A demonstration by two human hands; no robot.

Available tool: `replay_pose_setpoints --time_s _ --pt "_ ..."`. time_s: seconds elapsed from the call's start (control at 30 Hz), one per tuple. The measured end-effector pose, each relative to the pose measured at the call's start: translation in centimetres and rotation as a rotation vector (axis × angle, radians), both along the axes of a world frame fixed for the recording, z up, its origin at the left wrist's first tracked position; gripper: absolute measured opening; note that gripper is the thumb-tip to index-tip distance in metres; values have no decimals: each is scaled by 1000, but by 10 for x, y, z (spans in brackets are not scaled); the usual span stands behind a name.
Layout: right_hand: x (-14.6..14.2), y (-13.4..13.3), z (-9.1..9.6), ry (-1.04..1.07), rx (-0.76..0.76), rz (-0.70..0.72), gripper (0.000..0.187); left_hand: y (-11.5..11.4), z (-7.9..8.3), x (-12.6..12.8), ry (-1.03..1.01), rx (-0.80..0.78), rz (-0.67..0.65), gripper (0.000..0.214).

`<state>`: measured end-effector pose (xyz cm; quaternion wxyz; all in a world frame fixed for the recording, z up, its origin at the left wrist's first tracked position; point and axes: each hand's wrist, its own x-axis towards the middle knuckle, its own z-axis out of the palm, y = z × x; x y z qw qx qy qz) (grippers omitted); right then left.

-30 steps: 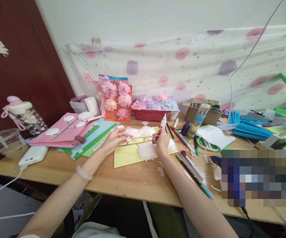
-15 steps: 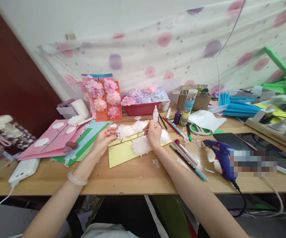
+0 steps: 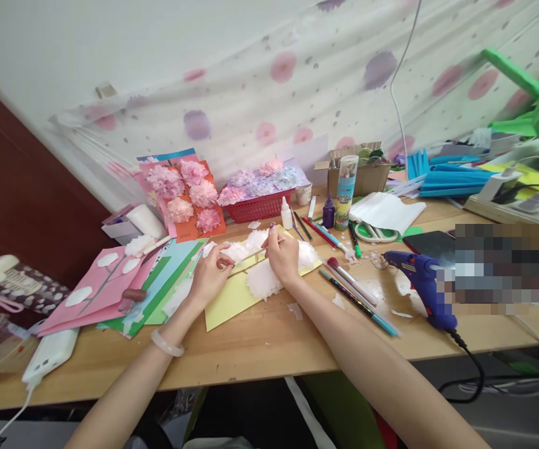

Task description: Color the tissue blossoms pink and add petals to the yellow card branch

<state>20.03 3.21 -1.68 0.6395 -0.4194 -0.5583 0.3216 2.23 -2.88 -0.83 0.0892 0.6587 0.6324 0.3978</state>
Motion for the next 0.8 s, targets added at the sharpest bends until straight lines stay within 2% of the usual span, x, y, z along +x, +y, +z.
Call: replay_pose_setpoints --time_s 0.33,0.53,0.7,0.8 --pt "-2 -3 -1 -2 41 98 53 2 -11 -5 234 -10 4 42" --pt "-4 -5 -2 -26 85 114 53 -4 -9 -5 252 -29 10 43" --pt "-4 -5 -3 -49 49 93 54 -11 -6 -9 231 -36 16 45" --pt "-5 -6 -4 -62 32 135 53 -15 -1 -9 205 -21 36 43"
